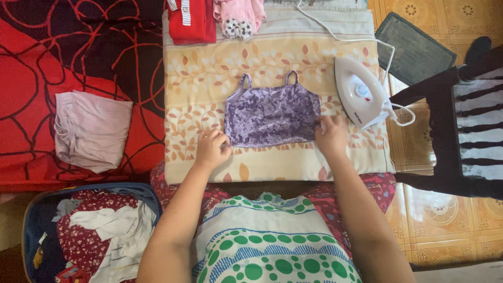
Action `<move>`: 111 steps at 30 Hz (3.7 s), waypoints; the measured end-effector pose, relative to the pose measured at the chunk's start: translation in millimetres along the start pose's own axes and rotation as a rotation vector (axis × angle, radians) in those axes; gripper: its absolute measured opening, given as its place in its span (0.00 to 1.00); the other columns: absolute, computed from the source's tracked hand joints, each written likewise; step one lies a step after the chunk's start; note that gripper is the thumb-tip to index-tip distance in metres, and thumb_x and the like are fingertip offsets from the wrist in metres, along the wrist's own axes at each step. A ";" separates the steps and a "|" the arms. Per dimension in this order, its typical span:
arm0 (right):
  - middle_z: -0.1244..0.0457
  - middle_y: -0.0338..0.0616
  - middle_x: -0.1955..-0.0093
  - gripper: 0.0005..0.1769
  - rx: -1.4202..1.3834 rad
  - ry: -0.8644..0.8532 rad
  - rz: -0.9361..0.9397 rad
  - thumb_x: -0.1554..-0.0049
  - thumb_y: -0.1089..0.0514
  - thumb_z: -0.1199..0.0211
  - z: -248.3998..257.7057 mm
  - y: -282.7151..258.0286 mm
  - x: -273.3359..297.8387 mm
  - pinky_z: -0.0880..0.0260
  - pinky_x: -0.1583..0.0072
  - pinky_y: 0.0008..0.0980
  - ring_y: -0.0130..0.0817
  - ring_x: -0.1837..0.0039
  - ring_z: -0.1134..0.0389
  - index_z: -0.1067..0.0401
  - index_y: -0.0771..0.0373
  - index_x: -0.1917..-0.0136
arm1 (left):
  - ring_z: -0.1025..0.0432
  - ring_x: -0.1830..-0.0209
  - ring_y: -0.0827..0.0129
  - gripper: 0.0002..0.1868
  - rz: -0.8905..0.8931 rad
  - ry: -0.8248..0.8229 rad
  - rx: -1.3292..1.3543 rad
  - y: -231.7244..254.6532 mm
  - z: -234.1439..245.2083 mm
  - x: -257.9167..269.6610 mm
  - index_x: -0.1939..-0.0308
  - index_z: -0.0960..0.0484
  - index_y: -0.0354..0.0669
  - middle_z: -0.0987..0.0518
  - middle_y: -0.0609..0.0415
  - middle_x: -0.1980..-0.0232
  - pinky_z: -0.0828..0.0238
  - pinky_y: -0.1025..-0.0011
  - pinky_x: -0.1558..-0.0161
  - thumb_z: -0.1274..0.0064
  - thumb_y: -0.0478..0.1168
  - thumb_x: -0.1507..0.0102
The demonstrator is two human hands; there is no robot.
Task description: The person irons a small purple top and a white tank top on a padded surface, smoothing the fabric with an iron before folding each item and placing it aside.
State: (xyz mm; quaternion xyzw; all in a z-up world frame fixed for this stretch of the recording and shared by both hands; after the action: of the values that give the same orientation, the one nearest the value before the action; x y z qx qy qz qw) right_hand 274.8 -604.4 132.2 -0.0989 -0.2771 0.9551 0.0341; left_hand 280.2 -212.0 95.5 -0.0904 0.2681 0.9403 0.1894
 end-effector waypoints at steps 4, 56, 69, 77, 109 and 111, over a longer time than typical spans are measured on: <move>0.38 0.52 0.34 0.21 0.259 0.327 0.125 0.44 0.59 0.34 30.8 9.6 -44.8 0.41 0.31 0.57 0.59 0.32 0.43 0.25 0.53 0.36 | 0.30 0.44 0.52 0.15 -0.019 0.262 0.052 23.8 2.4 -3.5 0.59 0.20 0.49 0.22 0.51 0.50 0.38 0.49 0.45 0.36 0.48 0.45; 0.34 0.49 0.53 0.24 0.081 -0.412 0.424 0.40 0.53 0.39 17.4 -150.7 -10.5 0.28 0.55 0.50 0.54 0.57 0.29 0.31 0.45 0.30 | 0.26 0.61 0.66 0.21 0.477 0.336 0.161 13.1 -16.6 -12.6 0.44 0.28 0.44 0.20 0.61 0.65 0.45 0.59 0.42 0.41 0.40 0.38; 0.35 0.49 0.54 0.26 0.100 -0.512 0.633 0.42 0.52 0.38 -8.1 -167.8 -14.9 0.27 0.60 0.47 0.50 0.61 0.29 0.31 0.43 0.31 | 0.29 0.53 0.59 0.16 0.546 0.500 0.480 3.1 -25.2 1.5 0.42 0.30 0.37 0.27 0.46 0.51 0.31 0.62 0.47 0.53 0.39 0.32; 0.34 0.44 0.55 0.25 0.194 -0.328 0.432 0.43 0.52 0.37 40.6 -126.2 15.5 0.28 0.61 0.47 0.50 0.62 0.29 0.29 0.44 0.32 | 0.41 0.26 0.53 0.27 0.137 0.052 -0.139 35.9 -14.8 -22.5 0.31 0.29 0.51 0.31 0.52 0.27 0.58 0.42 0.27 0.53 0.56 0.30; 0.36 0.52 0.50 0.22 0.208 -0.186 0.123 0.37 0.50 0.43 15.4 -137.7 -42.0 0.28 0.55 0.54 0.57 0.56 0.29 0.33 0.44 0.30 | 0.54 0.20 0.53 0.38 0.242 -0.192 -0.246 45.2 -7.7 -37.7 0.25 0.36 0.50 0.44 0.52 0.20 0.67 0.40 0.27 0.53 0.61 0.36; 0.36 0.54 0.51 0.23 0.215 -0.214 0.098 0.37 0.52 0.44 12.3 -138.8 -50.9 0.29 0.56 0.54 0.58 0.57 0.29 0.34 0.44 0.29 | 0.53 0.19 0.53 0.38 0.270 -0.205 -0.233 46.3 -4.7 -38.7 0.25 0.37 0.51 0.43 0.53 0.19 0.66 0.40 0.26 0.53 0.61 0.35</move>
State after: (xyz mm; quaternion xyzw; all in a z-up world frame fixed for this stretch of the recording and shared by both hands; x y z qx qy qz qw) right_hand 323.5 -499.8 225.4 -0.0056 -0.1700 0.9849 -0.0320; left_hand 297.0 -262.8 123.8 0.0212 0.1467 0.9860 0.0764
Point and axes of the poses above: each hand's wrist, its own x-axis away from the middle knuckle, its own z-axis out of the back of the hand, y = z × x, the point moved 2 cm from there along -x, towards the middle knuckle
